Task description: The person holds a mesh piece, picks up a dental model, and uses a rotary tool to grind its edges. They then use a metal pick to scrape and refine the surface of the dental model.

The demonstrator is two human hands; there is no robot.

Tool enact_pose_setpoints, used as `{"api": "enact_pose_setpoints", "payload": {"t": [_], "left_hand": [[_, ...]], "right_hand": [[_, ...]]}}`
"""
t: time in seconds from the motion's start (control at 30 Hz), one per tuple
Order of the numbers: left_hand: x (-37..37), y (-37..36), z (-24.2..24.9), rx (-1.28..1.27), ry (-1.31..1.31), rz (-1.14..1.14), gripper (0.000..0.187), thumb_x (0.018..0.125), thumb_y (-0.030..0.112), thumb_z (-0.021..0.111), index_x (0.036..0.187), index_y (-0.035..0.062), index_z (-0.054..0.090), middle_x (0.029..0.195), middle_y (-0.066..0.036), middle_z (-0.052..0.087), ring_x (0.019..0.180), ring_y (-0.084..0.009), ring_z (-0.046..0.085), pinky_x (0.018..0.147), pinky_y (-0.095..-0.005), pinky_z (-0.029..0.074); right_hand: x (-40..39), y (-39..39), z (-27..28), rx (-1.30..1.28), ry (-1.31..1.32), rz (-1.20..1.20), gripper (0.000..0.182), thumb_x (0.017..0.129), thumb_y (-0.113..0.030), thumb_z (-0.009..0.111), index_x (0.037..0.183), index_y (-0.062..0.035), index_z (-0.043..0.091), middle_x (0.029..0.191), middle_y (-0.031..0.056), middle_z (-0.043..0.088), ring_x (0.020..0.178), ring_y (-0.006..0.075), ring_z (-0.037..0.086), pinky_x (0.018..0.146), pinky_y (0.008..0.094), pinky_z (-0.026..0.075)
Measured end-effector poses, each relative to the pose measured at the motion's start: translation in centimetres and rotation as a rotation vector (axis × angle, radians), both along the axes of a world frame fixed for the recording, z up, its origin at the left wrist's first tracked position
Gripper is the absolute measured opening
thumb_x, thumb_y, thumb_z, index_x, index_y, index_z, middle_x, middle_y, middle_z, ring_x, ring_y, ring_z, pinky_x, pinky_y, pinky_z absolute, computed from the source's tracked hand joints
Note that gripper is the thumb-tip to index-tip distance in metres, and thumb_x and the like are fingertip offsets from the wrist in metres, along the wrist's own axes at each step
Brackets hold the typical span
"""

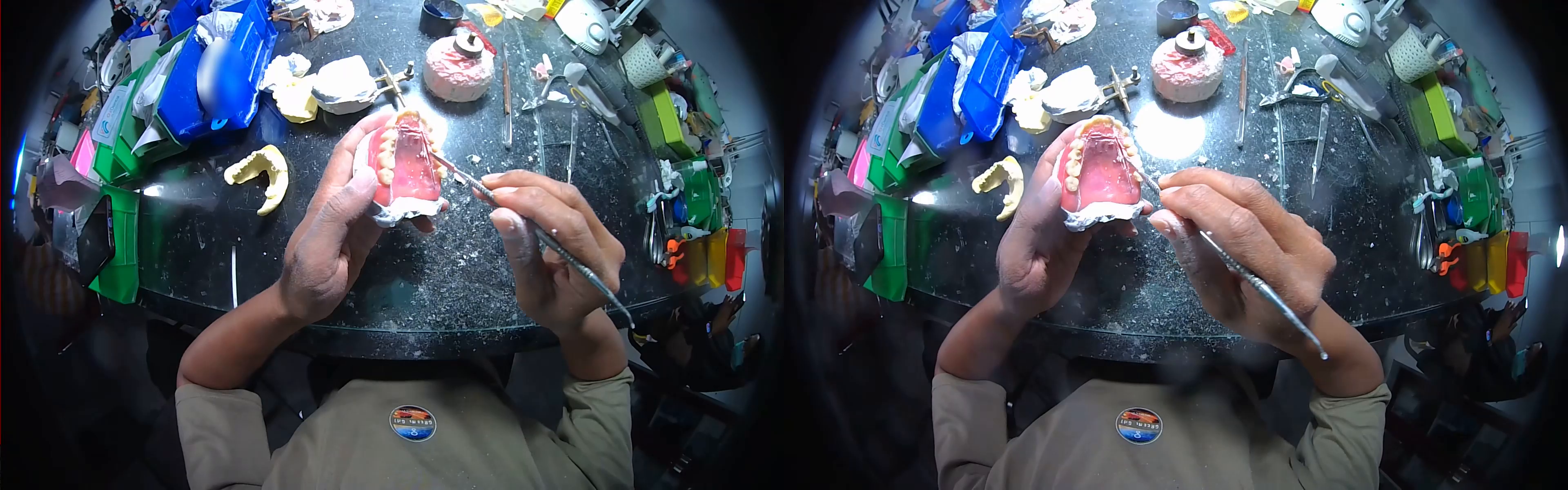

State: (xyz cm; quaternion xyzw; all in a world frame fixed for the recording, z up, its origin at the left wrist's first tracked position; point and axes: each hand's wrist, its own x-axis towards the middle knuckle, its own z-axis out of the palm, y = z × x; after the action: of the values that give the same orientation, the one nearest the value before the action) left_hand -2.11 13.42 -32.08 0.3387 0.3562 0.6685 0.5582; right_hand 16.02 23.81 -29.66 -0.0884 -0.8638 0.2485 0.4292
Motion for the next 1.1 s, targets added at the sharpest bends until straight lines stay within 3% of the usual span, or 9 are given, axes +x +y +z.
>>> {"api": "enact_pose_setpoints", "payload": {"t": [0.23, 0.43, 0.53, 0.63, 0.67, 0.77, 0.8, 1.0, 1.1], "left_hand": [[1.0, 0.1, 0.7, -0.037, 0.087, 0.091, 0.063, 0.098, 0.027, 0.038, 0.149, -0.0029, 0.016, 0.146, -0.018, 0.037, 0.135, -0.0248, 0.041, 0.113, -0.0382, 0.03], [0.5, 0.3, 0.6, -0.053, 0.122, 0.099, 0.068, 0.094, 0.028, 0.043, 0.148, -0.0033, 0.017, 0.145, -0.02, 0.038, 0.135, -0.0264, 0.041, 0.114, -0.0394, 0.03], [0.5, 0.2, 0.0, -0.036, 0.03, 0.139, 0.061, 0.099, 0.034, 0.038, 0.146, -0.0017, 0.022, 0.141, -0.021, 0.042, 0.13, -0.0264, 0.045, 0.112, -0.0395, 0.032], [0.0, 0.4, -1.1, 0.041, -0.079, 0.095, 0.053, 0.105, 0.036, 0.028, 0.142, -0.0018, 0.022, 0.132, -0.015, 0.047, 0.124, -0.0197, 0.048, 0.109, -0.0359, 0.034], [0.2, 0.6, -1.3, 0.05, -0.071, 0.136, 0.055, 0.106, 0.043, 0.02, 0.138, -0.0004, 0.029, 0.126, -0.014, 0.051, 0.12, -0.0187, 0.051, 0.105, -0.0354, 0.038], [0.2, 0.7, -1.7, 0.012, -0.072, 0.218, 0.057, 0.105, 0.046, 0.02, 0.137, -0.0007, 0.033, 0.123, -0.014, 0.053, 0.118, -0.0193, 0.053, 0.104, -0.035, 0.04], [0.4, 0.7, -1.7, -0.026, -0.049, 0.269, 0.06, 0.104, 0.049, 0.019, 0.134, -0.0008, 0.036, 0.12, -0.014, 0.055, 0.112, -0.0198, 0.056, 0.098, -0.0351, 0.045], [-0.2, 0.4, -2.2, 0.052, -0.082, 0.246, 0.058, 0.105, 0.047, 0.019, 0.128, -0.0007, 0.041, 0.113, -0.016, 0.059, 0.102, -0.0211, 0.061, 0.087, -0.0347, 0.053], [-0.3, 0.3, -2.1, 0.011, -0.1, 0.274, 0.056, 0.105, 0.045, 0.02, 0.126, -0.0009, 0.043, 0.11, -0.017, 0.06, 0.101, -0.0214, 0.062, 0.09, -0.0351, 0.052]], "right_hand": [[-0.3, -0.3, -0.2, 0.053, -0.016, -0.024, 0.018, 0.085, 0.001, 0.069, 0.102, 0.0054, 0.063, 0.094, 0.0218, 0.069, 0.087, 0.027, 0.071, 0.073, 0.0333, 0.058], [-0.7, -0.3, -0.6, 0.004, -0.043, 0.007, 0.017, 0.083, 0.004, 0.069, 0.099, 0.0055, 0.062, 0.096, 0.0232, 0.069, 0.087, 0.0271, 0.071, 0.071, 0.0327, 0.058], [-1.0, -0.3, -0.8, -0.043, -0.034, 0.033, 0.017, 0.083, 0.005, 0.069, 0.098, 0.0059, 0.062, 0.097, 0.0241, 0.069, 0.088, 0.0275, 0.071, 0.071, 0.0324, 0.058], [-1.4, -0.7, -1.2, -0.069, -0.011, 0.054, 0.017, 0.083, 0.007, 0.067, 0.098, 0.006, 0.061, 0.098, 0.0249, 0.068, 0.089, 0.0277, 0.071, 0.073, 0.0322, 0.058], [-1.5, -0.8, -1.4, -0.075, -0.004, 0.061, 0.016, 0.083, 0.008, 0.067, 0.098, 0.006, 0.061, 0.099, 0.0251, 0.068, 0.09, 0.0277, 0.071, 0.073, 0.0322, 0.058], [-2.1, -1.1, -2.0, -0.109, 0.063, 0.065, 0.017, 0.08, 0.009, 0.069, 0.095, 0.0049, 0.061, 0.095, 0.0215, 0.068, 0.081, 0.0278, 0.071, 0.067, 0.0316, 0.057], [-2.2, -1.2, -2.0, -0.122, 0.062, 0.072, 0.017, 0.08, 0.009, 0.069, 0.095, 0.005, 0.061, 0.095, 0.0217, 0.068, 0.081, 0.0275, 0.071, 0.068, 0.0314, 0.057], [-2.4, -1.8, -2.5, -0.315, 0.108, 0.114, 0.016, 0.079, 0.012, 0.067, 0.093, 0.0062, 0.061, 0.096, 0.0232, 0.068, 0.081, 0.0251, 0.071, 0.069, 0.0306, 0.057], [-2.5, -2.0, -2.6, -0.423, 0.142, 0.132, 0.015, 0.079, 0.012, 0.066, 0.093, 0.007, 0.06, 0.095, 0.0236, 0.068, 0.083, 0.0242, 0.071, 0.07, 0.0304, 0.057]]}}
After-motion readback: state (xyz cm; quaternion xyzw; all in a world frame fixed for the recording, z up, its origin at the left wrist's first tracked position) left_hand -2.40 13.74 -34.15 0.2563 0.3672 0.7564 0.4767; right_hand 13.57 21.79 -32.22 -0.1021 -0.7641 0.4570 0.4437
